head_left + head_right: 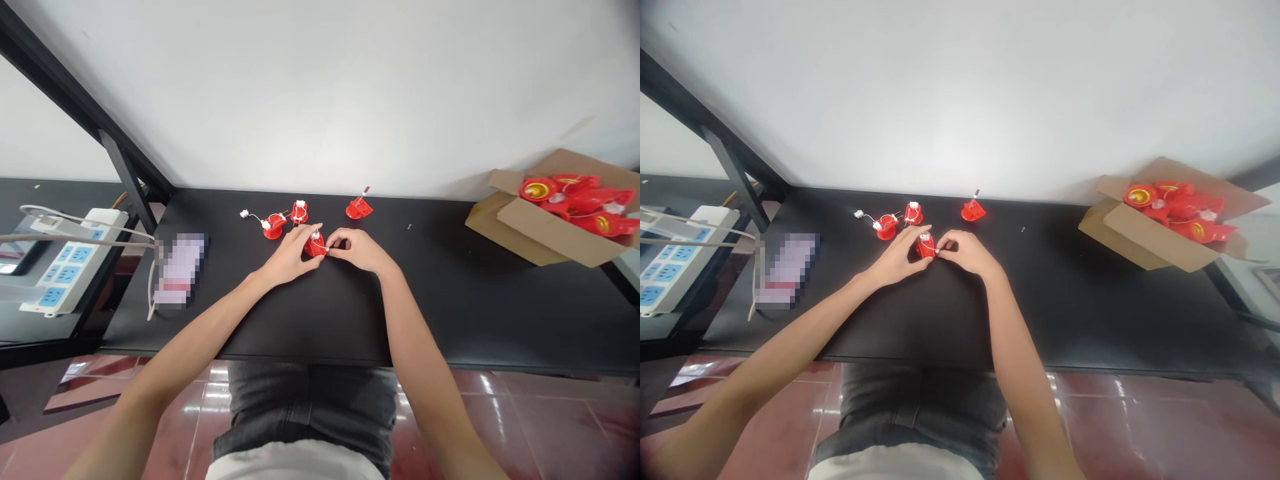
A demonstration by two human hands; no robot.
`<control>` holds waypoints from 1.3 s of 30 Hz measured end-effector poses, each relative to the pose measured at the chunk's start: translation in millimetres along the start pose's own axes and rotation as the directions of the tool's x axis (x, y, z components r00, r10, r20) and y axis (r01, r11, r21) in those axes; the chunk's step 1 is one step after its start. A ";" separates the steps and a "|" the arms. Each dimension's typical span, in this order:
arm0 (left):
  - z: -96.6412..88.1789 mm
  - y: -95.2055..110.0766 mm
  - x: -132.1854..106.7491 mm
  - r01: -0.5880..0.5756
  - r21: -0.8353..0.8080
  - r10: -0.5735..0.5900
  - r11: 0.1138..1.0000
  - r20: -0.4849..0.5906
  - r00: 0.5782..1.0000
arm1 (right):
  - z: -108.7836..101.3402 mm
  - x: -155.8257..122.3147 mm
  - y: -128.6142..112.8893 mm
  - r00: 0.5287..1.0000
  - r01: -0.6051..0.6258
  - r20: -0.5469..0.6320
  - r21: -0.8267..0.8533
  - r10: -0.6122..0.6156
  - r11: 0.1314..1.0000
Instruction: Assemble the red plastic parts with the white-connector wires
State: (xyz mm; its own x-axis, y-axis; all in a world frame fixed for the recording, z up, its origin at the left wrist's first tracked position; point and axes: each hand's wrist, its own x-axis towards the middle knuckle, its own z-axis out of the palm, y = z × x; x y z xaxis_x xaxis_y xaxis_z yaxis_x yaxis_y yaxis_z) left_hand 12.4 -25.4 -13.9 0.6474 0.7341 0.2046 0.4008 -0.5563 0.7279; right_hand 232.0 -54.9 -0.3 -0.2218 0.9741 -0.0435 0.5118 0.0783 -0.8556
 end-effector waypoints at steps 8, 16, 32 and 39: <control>-3.0 1.7 -0.4 0.031 -0.005 -0.031 1.000 0.002 1.000 | 4.5 -0.6 -5.3 1.000 -0.007 0.010 0.008 0.007 1.000; -3.9 2.6 2.0 0.136 -0.069 -0.136 0.988 0.008 0.991 | 2.8 -2.8 -11.2 0.997 0.011 -0.081 0.090 -0.003 0.996; -3.5 3.2 3.5 0.092 -0.225 -0.094 0.970 0.001 0.996 | -2.8 -7.9 -16.4 0.999 -0.023 -0.021 0.300 0.031 0.954; -2.9 3.4 4.4 0.120 -0.227 -0.119 0.966 0.021 0.993 | 1.9 -4.7 -13.3 0.999 0.005 -0.053 0.234 0.008 0.972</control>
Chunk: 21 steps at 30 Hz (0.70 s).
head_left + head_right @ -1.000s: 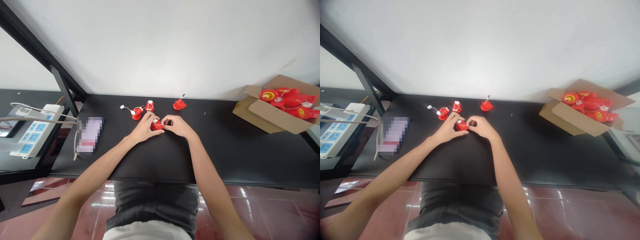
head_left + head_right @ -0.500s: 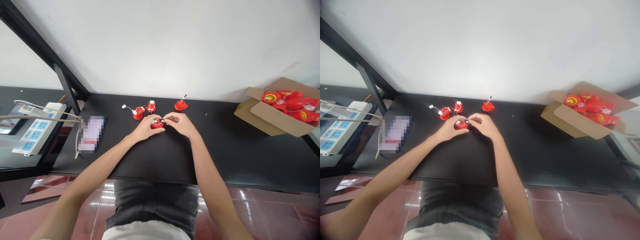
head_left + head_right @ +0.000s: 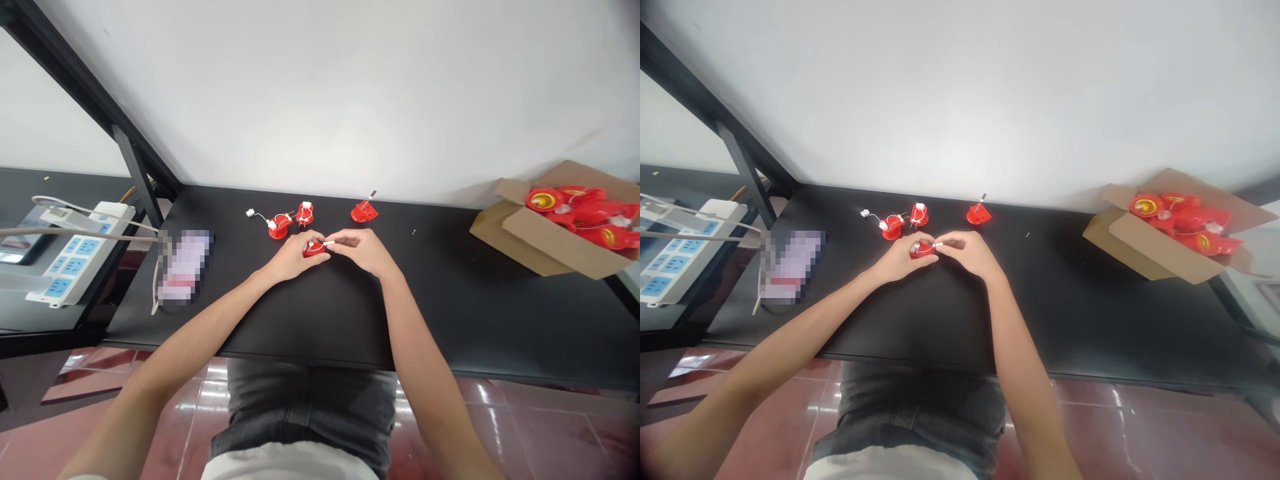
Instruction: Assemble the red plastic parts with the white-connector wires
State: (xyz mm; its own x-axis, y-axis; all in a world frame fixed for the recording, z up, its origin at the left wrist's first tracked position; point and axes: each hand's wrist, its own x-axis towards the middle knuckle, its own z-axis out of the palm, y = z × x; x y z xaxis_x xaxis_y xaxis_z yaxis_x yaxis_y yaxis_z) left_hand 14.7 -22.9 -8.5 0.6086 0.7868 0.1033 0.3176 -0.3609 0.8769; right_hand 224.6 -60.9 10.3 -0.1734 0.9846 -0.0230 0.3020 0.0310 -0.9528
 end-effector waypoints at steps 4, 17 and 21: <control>-1.0 1.5 -0.1 -0.014 0.003 0.014 1.000 0.010 1.000 | -0.3 1.8 2.2 0.999 0.044 -0.013 -0.070 -0.045 0.997; -1.9 2.9 0.1 -0.001 -0.020 0.001 1.000 0.014 1.000 | 6.9 2.5 2.9 0.999 -0.008 -0.047 -0.011 0.008 1.000; -1.2 2.2 0.4 -0.005 -0.030 0.005 1.000 -0.010 1.000 | 9.8 3.1 3.1 0.998 0.000 -0.069 -0.087 -0.006 0.996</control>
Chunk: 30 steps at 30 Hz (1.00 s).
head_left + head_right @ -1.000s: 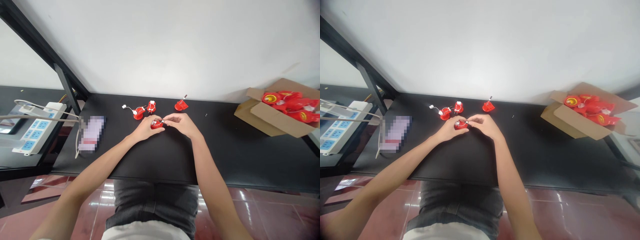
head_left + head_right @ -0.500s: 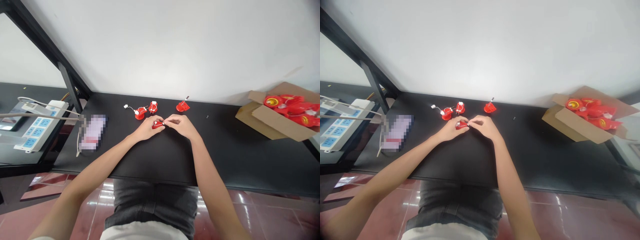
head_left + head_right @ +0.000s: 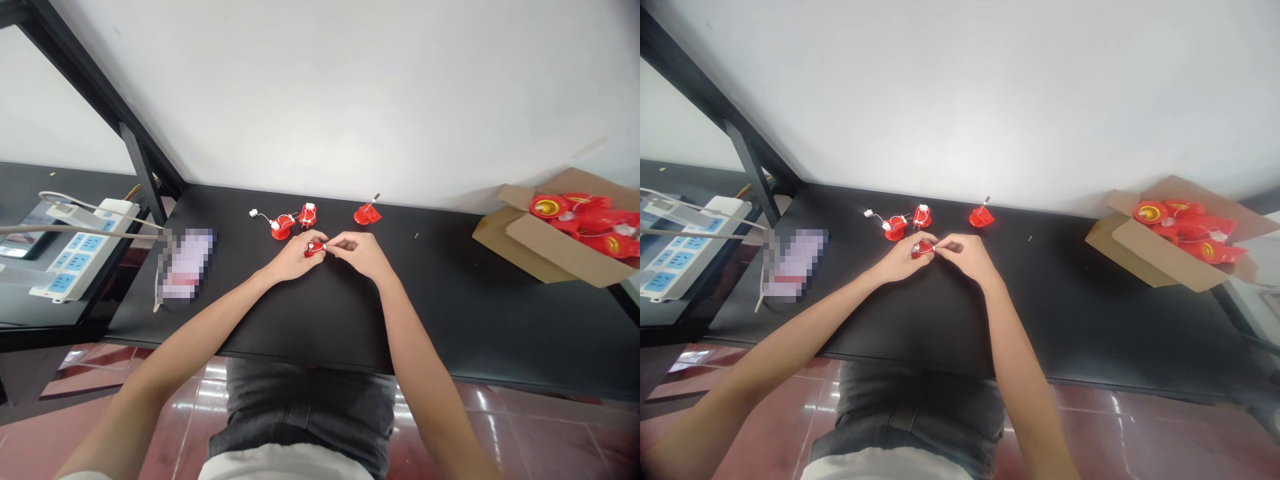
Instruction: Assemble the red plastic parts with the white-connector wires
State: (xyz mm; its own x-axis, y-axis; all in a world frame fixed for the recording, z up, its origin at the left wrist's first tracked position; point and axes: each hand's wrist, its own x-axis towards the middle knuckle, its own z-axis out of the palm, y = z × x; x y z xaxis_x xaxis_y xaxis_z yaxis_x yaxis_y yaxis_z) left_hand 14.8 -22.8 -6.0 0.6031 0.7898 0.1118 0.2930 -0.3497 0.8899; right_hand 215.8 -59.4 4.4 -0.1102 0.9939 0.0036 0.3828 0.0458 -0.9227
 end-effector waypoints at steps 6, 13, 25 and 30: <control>0.5 -4.4 0.8 -0.011 -0.042 0.010 0.999 -0.022 1.000 | 3.6 0.9 -1.7 0.989 0.137 -0.038 -0.140 -0.143 0.981; -0.2 -5.6 0.7 0.042 -0.127 -0.047 0.991 -0.034 0.998 | 2.3 0.5 -2.0 0.981 0.195 0.014 -0.180 -0.195 0.964; -2.3 -4.4 3.4 0.083 -0.208 -0.096 0.975 -0.053 0.994 | 2.8 -2.0 -9.2 0.987 0.151 -0.027 -0.185 -0.159 0.971; -2.7 -5.2 4.5 0.085 -0.244 -0.101 0.966 -0.053 0.993 | 4.5 -2.1 -8.9 0.987 0.159 -0.012 -0.159 -0.163 0.974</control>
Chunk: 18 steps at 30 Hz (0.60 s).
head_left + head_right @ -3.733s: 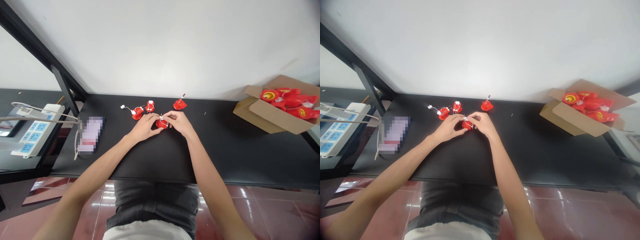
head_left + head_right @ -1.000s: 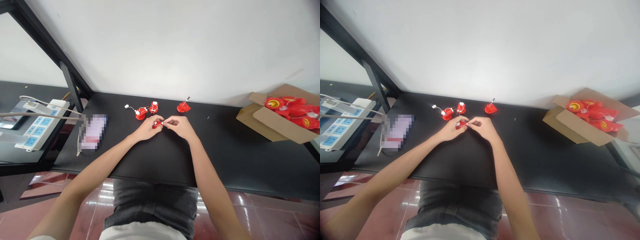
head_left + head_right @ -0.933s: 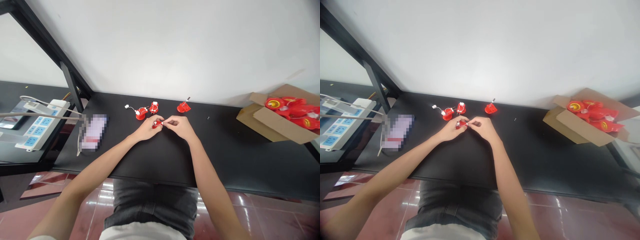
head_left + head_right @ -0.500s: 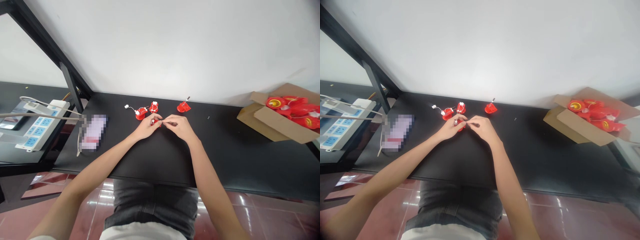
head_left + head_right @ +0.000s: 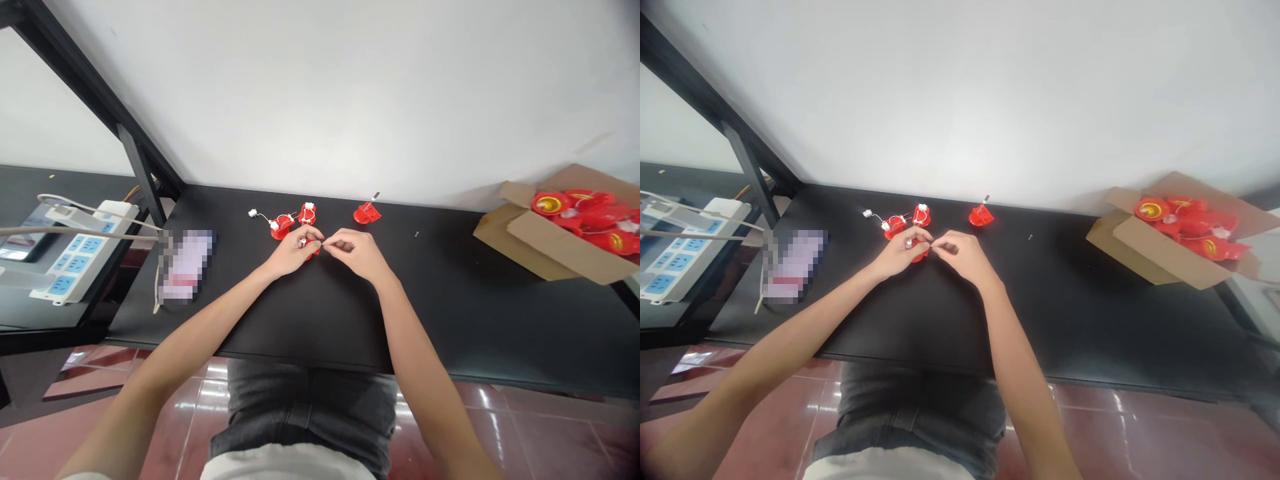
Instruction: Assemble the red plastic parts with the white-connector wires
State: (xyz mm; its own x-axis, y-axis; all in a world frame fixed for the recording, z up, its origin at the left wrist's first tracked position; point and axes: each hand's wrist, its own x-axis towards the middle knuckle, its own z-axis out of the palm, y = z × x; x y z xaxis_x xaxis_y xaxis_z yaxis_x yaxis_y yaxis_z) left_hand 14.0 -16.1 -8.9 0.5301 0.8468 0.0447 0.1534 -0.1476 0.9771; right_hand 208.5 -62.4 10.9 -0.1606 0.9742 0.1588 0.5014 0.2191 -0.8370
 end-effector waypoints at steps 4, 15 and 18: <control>-1.0 0.7 -0.2 -0.014 0.006 0.014 1.000 0.007 1.000 | -0.5 0.3 1.5 1.000 0.013 0.008 0.004 -0.013 1.000; 2.9 -5.6 -1.8 -0.123 0.070 0.117 0.990 0.087 0.989 | 11.8 -5.2 -14.4 0.965 0.254 -0.074 0.049 -0.250 0.966; 3.0 -4.0 -2.2 -0.129 0.076 0.121 0.989 0.108 0.987 | 16.2 -5.5 -16.5 0.949 0.303 -0.095 0.017 -0.300 0.953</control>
State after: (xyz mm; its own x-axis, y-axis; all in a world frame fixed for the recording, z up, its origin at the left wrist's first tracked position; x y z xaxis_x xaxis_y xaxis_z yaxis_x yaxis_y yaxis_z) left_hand 14.7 -18.9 -13.6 0.6317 0.7626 0.1393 0.1464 -0.2939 0.9446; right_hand 187.4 -72.3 15.3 -0.2220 0.8643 0.4513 0.4146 0.5026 -0.7586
